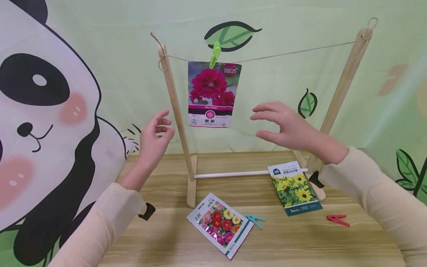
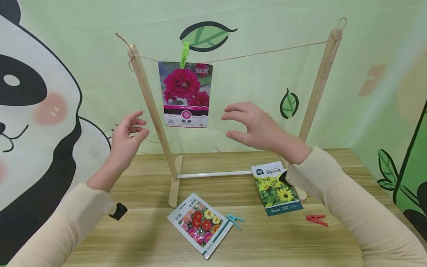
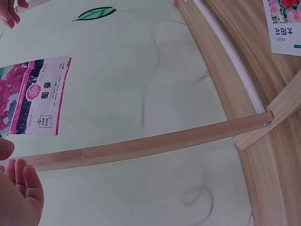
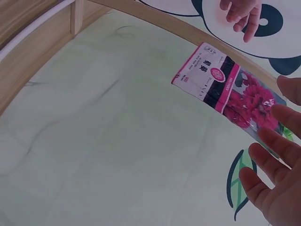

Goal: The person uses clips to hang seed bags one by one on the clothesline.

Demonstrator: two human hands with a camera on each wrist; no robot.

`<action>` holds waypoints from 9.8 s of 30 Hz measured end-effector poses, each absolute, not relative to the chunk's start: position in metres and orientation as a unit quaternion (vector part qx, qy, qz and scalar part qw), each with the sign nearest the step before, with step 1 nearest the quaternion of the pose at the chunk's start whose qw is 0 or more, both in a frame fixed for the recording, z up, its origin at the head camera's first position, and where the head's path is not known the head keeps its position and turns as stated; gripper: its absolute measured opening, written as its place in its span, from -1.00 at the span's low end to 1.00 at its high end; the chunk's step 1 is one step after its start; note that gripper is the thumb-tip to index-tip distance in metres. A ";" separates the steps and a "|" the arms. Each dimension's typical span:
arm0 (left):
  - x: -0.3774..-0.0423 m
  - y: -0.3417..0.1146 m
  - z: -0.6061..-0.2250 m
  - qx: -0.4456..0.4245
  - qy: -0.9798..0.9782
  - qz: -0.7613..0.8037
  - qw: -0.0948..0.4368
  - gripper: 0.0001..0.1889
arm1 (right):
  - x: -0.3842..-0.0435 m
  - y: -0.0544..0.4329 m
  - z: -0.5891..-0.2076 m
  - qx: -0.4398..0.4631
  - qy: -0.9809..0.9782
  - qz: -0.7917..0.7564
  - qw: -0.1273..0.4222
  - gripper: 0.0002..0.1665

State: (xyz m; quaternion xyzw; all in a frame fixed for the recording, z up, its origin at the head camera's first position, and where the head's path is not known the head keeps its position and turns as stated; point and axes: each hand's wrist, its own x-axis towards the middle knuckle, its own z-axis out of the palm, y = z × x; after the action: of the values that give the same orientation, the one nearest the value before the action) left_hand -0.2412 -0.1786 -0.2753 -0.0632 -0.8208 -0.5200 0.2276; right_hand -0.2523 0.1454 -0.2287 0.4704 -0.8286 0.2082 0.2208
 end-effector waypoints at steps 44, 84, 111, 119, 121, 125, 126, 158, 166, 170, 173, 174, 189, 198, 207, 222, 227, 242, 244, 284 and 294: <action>-0.237 -0.189 -0.319 -0.041 -0.867 -0.484 0.116 -0.51 | -0.253 0.144 -0.286 0.457 -0.869 0.170 0.088 -0.58; -0.233 -0.195 -0.363 -0.075 -0.879 -0.470 0.005 -0.46 | -0.248 0.147 -0.329 0.411 -0.892 0.188 0.012 -0.54; -0.227 -0.195 -0.389 -0.059 -0.873 -0.485 -0.004 -0.49 | -0.247 0.152 -0.353 0.413 -0.885 0.215 -0.018 -0.55; -0.225 -0.194 -0.393 -0.049 -0.867 -0.496 -0.009 -0.50 | -0.246 0.153 -0.360 0.415 -0.883 0.218 -0.033 -0.55; -0.225 -0.193 -0.395 -0.048 -0.865 -0.500 -0.011 -0.50 | -0.246 0.153 -0.362 0.409 -0.885 0.219 -0.039 -0.54; -0.224 -0.193 -0.400 -0.047 -0.862 -0.504 -0.018 -0.50 | -0.244 0.154 -0.365 0.390 -0.891 0.225 -0.052 -0.52; -0.224 -0.193 -0.401 -0.047 -0.862 -0.504 -0.020 -0.50 | -0.243 0.154 -0.366 0.384 -0.893 0.227 -0.057 -0.52; -0.215 -0.188 -0.429 -0.053 -0.864 -0.501 -0.029 -0.54 | -0.235 0.159 -0.397 0.364 -0.887 0.259 -0.118 -0.44; -0.212 -0.186 -0.437 -0.034 -0.867 -0.497 -0.032 -0.59 | -0.232 0.162 -0.406 0.364 -0.880 0.272 -0.134 -0.42; -0.211 -0.185 -0.440 -0.029 -0.865 -0.499 -0.036 -0.59 | -0.231 0.163 -0.410 0.371 -0.877 0.274 -0.135 -0.42; -0.210 -0.185 -0.442 -0.027 -0.867 -0.497 -0.040 -0.60 | -0.231 0.164 -0.414 0.373 -0.877 0.272 -0.135 -0.42; -0.210 -0.185 -0.443 -0.030 -0.868 -0.494 -0.040 -0.61 | -0.230 0.164 -0.415 0.373 -0.878 0.269 -0.134 -0.41; -0.206 -0.182 -0.454 -0.023 -0.876 -0.480 -0.042 -0.67 | -0.229 0.167 -0.429 0.371 -0.876 0.270 -0.150 -0.40; -0.204 -0.183 -0.459 -0.042 -0.876 -0.479 -0.046 -0.71 | -0.229 0.167 -0.437 0.365 -0.879 0.261 -0.163 -0.42; -0.200 -0.185 -0.461 -0.043 -0.878 -0.470 -0.074 -0.70 | -0.227 0.167 -0.440 0.359 -0.875 0.268 -0.183 -0.41; -0.197 -0.188 -0.469 -0.082 -0.871 -0.475 -0.093 -0.70 | -0.224 0.168 -0.449 0.348 -0.877 0.268 -0.196 -0.45; -0.197 -0.189 -0.470 -0.093 -0.873 -0.469 -0.094 -0.70 | -0.224 0.167 -0.451 0.345 -0.877 0.264 -0.205 -0.45; -0.196 -0.187 -0.470 -0.093 -0.877 -0.459 -0.105 -0.71 | -0.223 0.168 -0.458 0.357 -0.865 0.279 -0.216 -0.51; -0.195 -0.186 -0.471 -0.089 -0.879 -0.458 -0.103 -0.71 | -0.223 0.168 -0.458 0.359 -0.865 0.278 -0.215 -0.51; -0.192 -0.182 -0.486 -0.063 -0.882 -0.459 -0.085 -0.67 | -0.211 0.171 -0.471 0.352 -0.897 0.219 -0.153 -0.52; -0.193 -0.182 -0.489 -0.059 -0.887 -0.451 -0.083 -0.65 | -0.209 0.172 -0.474 0.357 -0.905 0.195 -0.124 -0.57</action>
State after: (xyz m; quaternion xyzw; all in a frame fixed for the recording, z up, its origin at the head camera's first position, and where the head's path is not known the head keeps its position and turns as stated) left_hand -0.1931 -0.1816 -0.4894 -0.0590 -0.8865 -0.4514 -0.0825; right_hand -0.2095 0.1717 -0.4744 0.3573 -0.9049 0.1952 -0.1242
